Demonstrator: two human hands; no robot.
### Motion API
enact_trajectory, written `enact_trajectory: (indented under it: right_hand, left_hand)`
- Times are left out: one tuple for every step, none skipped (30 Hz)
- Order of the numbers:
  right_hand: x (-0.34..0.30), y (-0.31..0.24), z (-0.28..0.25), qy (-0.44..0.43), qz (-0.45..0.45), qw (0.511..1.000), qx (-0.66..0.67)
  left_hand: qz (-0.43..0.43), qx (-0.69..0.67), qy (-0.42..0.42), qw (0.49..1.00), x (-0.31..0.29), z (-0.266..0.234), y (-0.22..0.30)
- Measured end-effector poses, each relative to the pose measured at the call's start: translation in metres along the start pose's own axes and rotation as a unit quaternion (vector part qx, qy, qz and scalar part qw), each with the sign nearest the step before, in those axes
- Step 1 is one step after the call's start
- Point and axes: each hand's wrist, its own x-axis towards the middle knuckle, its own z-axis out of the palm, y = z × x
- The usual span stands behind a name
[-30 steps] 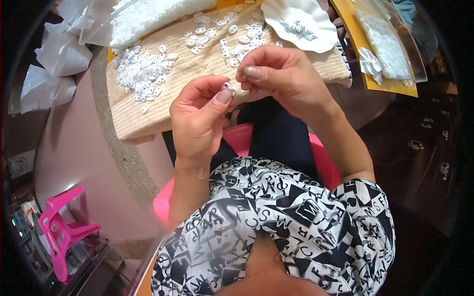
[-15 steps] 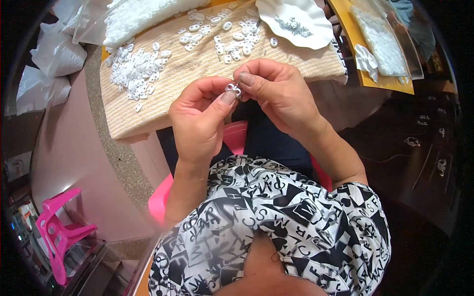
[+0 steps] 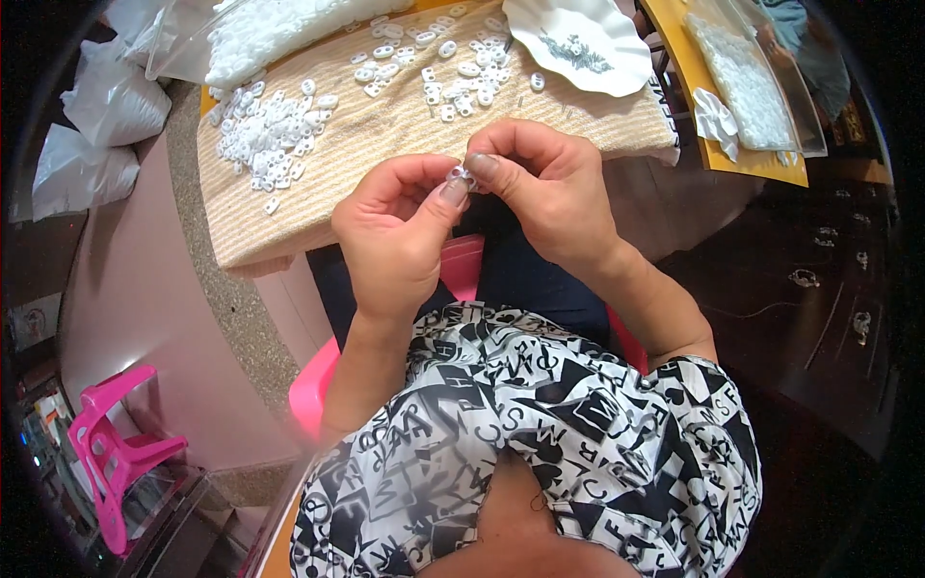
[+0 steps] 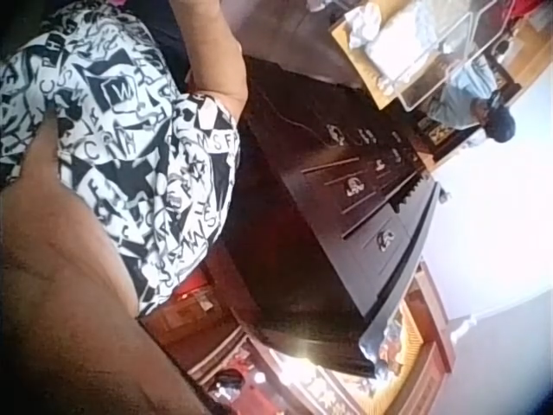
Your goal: Assembling small white plastic snap-fit components by hand at a workstation.
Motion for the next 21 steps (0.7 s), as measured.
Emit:
enact_trajectory:
  right_hand:
    - [0.0, 0.001, 0.0, 0.001, -0.007, 1.0, -0.006]
    - [0.0, 0.002, 0.001, 0.003, -0.014, 1.0, -0.012]
    - [0.0, 0.003, 0.001, 0.003, -0.013, 1.0, -0.012]
    - [0.0, 0.004, 0.002, 0.009, -0.026, 0.999, -0.033]
    - [0.0, 0.004, 0.003, 0.015, -0.039, 0.998, -0.054]
    - [0.0, 0.006, 0.005, 0.014, -0.038, 0.998, -0.055]
    - [0.001, 0.007, 0.005, 0.022, -0.04, 0.998, -0.053]
    - [0.001, 0.009, 0.006, 0.029, -0.042, 0.997, -0.052]
    - [0.002, 0.013, 0.005, 0.03, -0.042, 0.997, -0.052]
    - [0.003, 0.017, 0.005, 0.035, -0.066, 0.995, -0.065]
    - [0.004, 0.019, 0.005, 0.041, -0.091, 0.992, -0.078]
    - [0.005, 0.019, 0.005, 0.042, -0.09, 0.992, -0.078]
    - [0.005, 0.019, 0.006, 0.044, -0.069, 0.995, -0.063]
    - [0.006, 0.019, 0.006, 0.045, -0.048, 0.997, -0.048]
    - [0.006, 0.019, 0.007, 0.045, -0.048, 0.997, -0.048]
    - [0.007, 0.021, 0.006, 0.042, -0.03, 0.998, -0.042]
    - [0.008, 0.022, 0.005, 0.038, -0.012, 0.999, -0.037]
    - [0.009, 0.023, 0.006, 0.039, -0.012, 0.998, -0.037]
    - [0.01, 0.024, 0.006, 0.037, -0.007, 0.998, -0.041]
    - [0.011, 0.026, 0.005, 0.035, -0.002, 0.998, -0.045]
    - [0.013, 0.028, 0.003, 0.036, -0.002, 0.998, -0.045]
  left_hand:
    - [0.015, 0.019, 0.003, 1.0, 0.0, 0.001, 0.0]
    - [0.015, 0.018, 0.004, 1.0, -0.001, 0.002, 0.0]
    - [0.027, 0.032, 0.011, 0.999, -0.001, 0.003, 0.0]
    - [0.039, 0.046, 0.02, 0.998, -0.002, 0.004, 0.0]
    - [0.039, 0.046, 0.021, 0.998, -0.002, 0.005, -0.001]
    - [0.048, 0.049, 0.03, 0.997, -0.003, 0.005, -0.002]
    - [0.058, 0.052, 0.038, 0.996, -0.003, 0.005, -0.003]
    - [0.058, 0.053, 0.038, 0.996, -0.003, 0.006, -0.005]
    - [0.076, 0.071, 0.044, 0.994, -0.003, 0.007, -0.006]
    - [0.093, 0.09, 0.051, 0.99, -0.003, 0.007, -0.008]
    - [0.093, 0.09, 0.051, 0.99, -0.003, 0.007, -0.01]
    - [0.103, 0.107, 0.061, 0.987, -0.003, 0.007, -0.012]
    - [0.114, 0.125, 0.073, 0.983, -0.003, 0.007, -0.013]
    - [0.114, 0.125, 0.073, 0.983, -0.003, 0.006, -0.015]
    - [0.133, 0.144, 0.081, 0.977, -0.003, 0.005, -0.018]
    - [0.152, 0.163, 0.088, 0.971, -0.002, 0.005, -0.021]
    - [0.151, 0.163, 0.088, 0.971, 0.0, 0.003, -0.024]
    - [0.173, 0.175, 0.086, 0.965, 0.001, 0.001, -0.027]
    - [0.195, 0.186, 0.084, 0.959, 0.002, 0.001, -0.029]
    - [0.195, 0.186, 0.083, 0.959, 0.003, 0.001, -0.028]
    - [0.167, 0.164, 0.08, 0.969, 0.004, 0.002, -0.028]
